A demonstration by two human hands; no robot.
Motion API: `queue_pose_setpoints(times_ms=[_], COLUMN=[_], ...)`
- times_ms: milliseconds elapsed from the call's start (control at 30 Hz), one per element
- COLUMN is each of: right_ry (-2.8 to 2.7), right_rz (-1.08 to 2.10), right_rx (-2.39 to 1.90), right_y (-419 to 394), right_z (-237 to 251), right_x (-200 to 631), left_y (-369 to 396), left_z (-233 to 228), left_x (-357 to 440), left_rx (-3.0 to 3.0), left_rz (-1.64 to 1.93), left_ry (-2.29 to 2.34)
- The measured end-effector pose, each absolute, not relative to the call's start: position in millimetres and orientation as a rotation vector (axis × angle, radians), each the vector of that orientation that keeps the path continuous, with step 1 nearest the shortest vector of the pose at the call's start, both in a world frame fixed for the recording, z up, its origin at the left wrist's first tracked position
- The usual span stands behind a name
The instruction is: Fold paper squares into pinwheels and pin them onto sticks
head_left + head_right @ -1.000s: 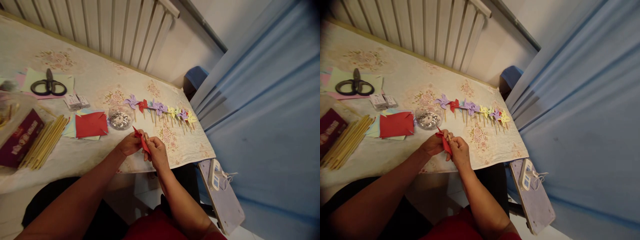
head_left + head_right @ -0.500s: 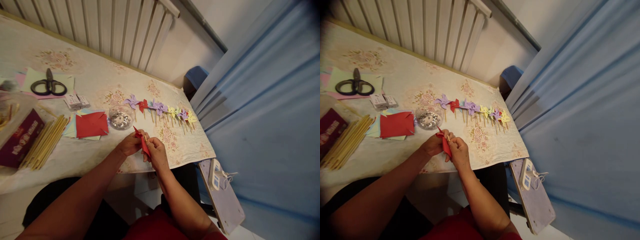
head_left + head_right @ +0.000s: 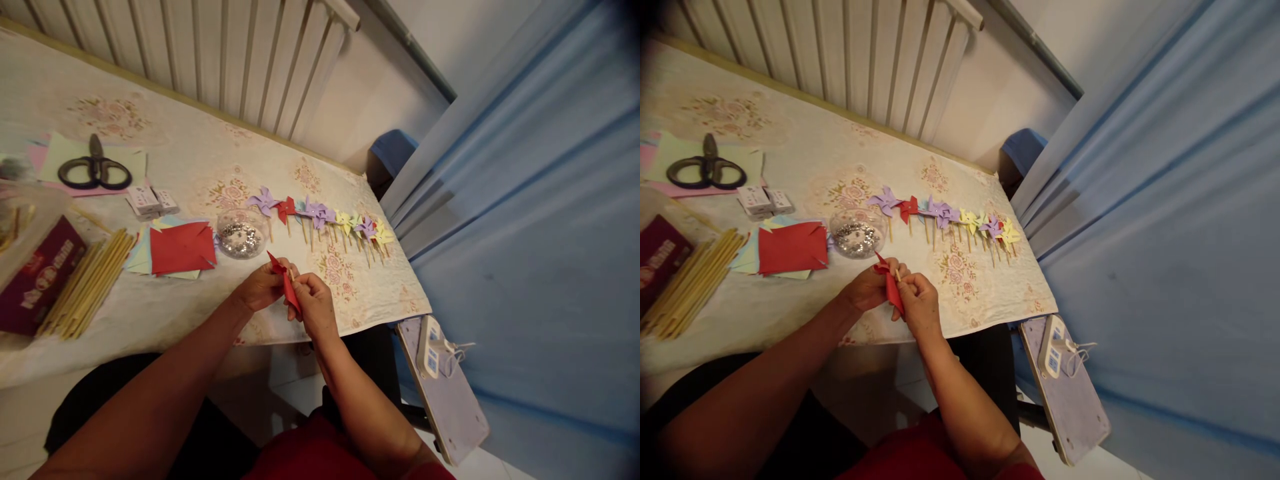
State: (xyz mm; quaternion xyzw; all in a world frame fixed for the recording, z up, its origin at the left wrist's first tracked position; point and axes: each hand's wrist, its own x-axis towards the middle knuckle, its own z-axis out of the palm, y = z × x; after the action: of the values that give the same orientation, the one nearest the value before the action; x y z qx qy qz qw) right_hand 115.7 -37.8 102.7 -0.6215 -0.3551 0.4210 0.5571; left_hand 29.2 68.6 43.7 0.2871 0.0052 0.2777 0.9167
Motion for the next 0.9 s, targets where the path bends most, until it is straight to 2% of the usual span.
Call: queue_pose_setpoints(times_ms=[900], right_ry=[-0.928], right_rz=[0.802], right_rx=[-1.534], right_y=[-37.6], right_z=[99.5], right_x=[119.7], left_y=[69.1], left_z=[38.3], left_x=[34.3], left_rx=[0.647], left_rz=[0.632], left_ry=[0.036])
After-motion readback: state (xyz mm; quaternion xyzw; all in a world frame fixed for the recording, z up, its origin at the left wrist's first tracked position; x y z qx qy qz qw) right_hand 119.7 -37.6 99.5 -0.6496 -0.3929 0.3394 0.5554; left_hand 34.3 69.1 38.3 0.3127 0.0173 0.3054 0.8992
